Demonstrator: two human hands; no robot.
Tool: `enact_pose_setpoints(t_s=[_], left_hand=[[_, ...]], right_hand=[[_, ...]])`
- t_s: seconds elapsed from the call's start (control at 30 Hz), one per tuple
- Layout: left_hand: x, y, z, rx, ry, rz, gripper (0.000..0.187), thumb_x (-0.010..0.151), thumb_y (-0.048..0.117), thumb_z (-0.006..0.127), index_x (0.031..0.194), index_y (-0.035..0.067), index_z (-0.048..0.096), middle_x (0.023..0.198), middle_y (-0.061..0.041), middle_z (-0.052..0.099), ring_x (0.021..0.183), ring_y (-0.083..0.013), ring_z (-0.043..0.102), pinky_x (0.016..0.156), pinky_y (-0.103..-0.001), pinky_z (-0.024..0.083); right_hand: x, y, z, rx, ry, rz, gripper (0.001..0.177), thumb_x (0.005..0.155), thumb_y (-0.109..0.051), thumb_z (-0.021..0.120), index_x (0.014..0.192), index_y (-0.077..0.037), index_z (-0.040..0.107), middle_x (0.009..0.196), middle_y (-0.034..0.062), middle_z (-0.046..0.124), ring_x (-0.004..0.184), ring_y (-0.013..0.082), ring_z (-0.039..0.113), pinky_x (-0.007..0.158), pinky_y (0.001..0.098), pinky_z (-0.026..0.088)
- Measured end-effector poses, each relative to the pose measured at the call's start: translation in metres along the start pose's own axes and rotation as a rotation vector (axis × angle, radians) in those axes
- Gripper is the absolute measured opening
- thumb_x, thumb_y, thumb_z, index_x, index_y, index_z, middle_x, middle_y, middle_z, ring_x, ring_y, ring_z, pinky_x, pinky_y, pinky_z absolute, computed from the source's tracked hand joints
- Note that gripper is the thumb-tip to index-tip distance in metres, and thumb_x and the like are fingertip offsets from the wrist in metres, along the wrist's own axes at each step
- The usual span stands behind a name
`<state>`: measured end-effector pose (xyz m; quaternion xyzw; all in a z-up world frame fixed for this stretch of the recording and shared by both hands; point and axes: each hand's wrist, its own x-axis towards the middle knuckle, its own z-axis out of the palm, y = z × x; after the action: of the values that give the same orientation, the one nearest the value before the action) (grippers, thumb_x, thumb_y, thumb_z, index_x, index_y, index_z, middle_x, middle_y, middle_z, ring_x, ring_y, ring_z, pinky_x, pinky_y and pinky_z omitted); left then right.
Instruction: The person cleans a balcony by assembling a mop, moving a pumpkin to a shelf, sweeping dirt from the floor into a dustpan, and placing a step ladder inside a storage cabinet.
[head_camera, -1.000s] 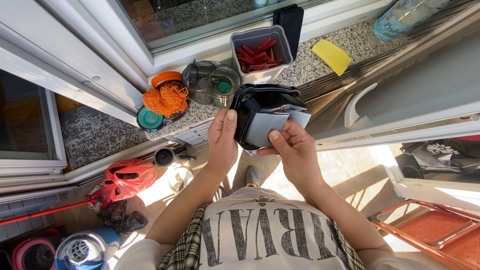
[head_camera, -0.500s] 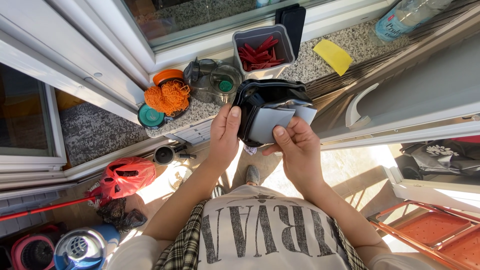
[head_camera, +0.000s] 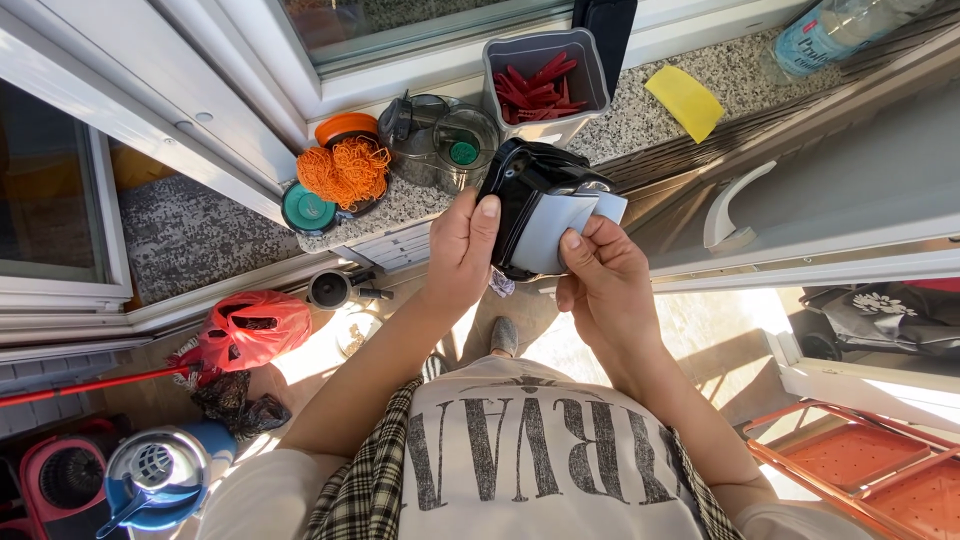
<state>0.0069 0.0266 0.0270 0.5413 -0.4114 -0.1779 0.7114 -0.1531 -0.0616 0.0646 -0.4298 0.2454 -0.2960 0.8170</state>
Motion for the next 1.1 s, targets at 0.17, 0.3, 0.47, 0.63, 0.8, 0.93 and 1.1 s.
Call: enact_pose_setpoints(t_s=[0.17, 0.3, 0.47, 0.63, 0.8, 0.93, 1.1], left_hand=[[0.002, 0.003, -0.002, 0.037, -0.04, 0.015, 0.036, 0.116, 0.03, 0.043, 0.092, 0.005, 0.053, 0.068, 0.002, 0.049, 0.061, -0.0058, 0.043, 0.055, -0.026, 0.038], [-0.001, -0.001, -0.001, 0.108, -0.041, 0.045, 0.035, 0.116, 0.028, 0.044, 0.089, 0.005, 0.048, 0.063, 0.0, 0.045, 0.056, -0.0071, 0.042, 0.051, -0.028, 0.036], [-0.003, -0.003, -0.003, 0.193, -0.036, 0.104, 0.033, 0.115, 0.025, 0.046, 0.088, 0.005, 0.046, 0.061, -0.003, 0.044, 0.054, -0.0097, 0.043, 0.05, -0.03, 0.036], [-0.001, -0.001, -0.008, 0.25, -0.099, 0.16, 0.032, 0.114, 0.023, 0.048, 0.088, 0.004, 0.047, 0.061, -0.006, 0.048, 0.053, -0.0119, 0.048, 0.05, -0.032, 0.038], [-0.003, 0.006, 0.01, 0.146, 0.033, -0.059, 0.034, 0.114, 0.027, 0.046, 0.09, 0.004, 0.051, 0.065, -0.005, 0.05, 0.057, -0.0117, 0.046, 0.053, -0.032, 0.041], [-0.005, -0.011, 0.013, 0.106, 0.08, -0.177, 0.037, 0.113, 0.031, 0.044, 0.09, 0.004, 0.055, 0.064, -0.002, 0.051, 0.057, -0.0085, 0.047, 0.052, -0.03, 0.041], [-0.009, -0.034, 0.012, 0.1, 0.137, -0.374, 0.042, 0.111, 0.035, 0.048, 0.087, 0.002, 0.058, 0.062, -0.003, 0.05, 0.057, -0.0098, 0.044, 0.053, -0.031, 0.041]], right_hand=[[0.001, -0.001, -0.002, 0.01, 0.039, 0.06, 0.011, 0.105, -0.012, 0.064, 0.11, -0.003, 0.067, 0.092, 0.0044, 0.071, 0.06, 0.0036, 0.057, 0.046, 0.0169, 0.045], [0.003, -0.003, -0.002, 0.052, 0.083, 0.116, 0.01, 0.103, -0.011, 0.064, 0.109, -0.003, 0.067, 0.092, 0.002, 0.071, 0.06, 0.0008, 0.052, 0.043, 0.0151, 0.038], [0.005, -0.001, -0.01, 0.082, 0.071, 0.147, 0.009, 0.103, -0.011, 0.064, 0.107, -0.004, 0.067, 0.092, 0.0023, 0.071, 0.057, -0.0001, 0.05, 0.041, 0.0145, 0.035], [0.003, 0.001, -0.015, 0.039, 0.045, 0.183, 0.012, 0.105, -0.013, 0.063, 0.106, -0.002, 0.067, 0.089, 0.004, 0.07, 0.054, 0.0013, 0.05, 0.041, 0.0151, 0.037], [0.007, 0.002, -0.012, -0.038, 0.105, 0.097, 0.012, 0.103, -0.014, 0.061, 0.106, -0.003, 0.065, 0.089, 0.0057, 0.07, 0.062, 0.0073, 0.06, 0.051, 0.0202, 0.049], [0.012, 0.006, -0.013, -0.023, 0.105, 0.109, 0.013, 0.104, -0.015, 0.063, 0.105, -0.002, 0.065, 0.088, 0.0047, 0.069, 0.061, 0.006, 0.058, 0.049, 0.0191, 0.047], [0.014, 0.018, -0.02, -0.034, 0.081, 0.115, 0.016, 0.104, -0.017, 0.066, 0.103, -0.001, 0.065, 0.083, 0.004, 0.068, 0.057, 0.0066, 0.056, 0.048, 0.019, 0.046]])
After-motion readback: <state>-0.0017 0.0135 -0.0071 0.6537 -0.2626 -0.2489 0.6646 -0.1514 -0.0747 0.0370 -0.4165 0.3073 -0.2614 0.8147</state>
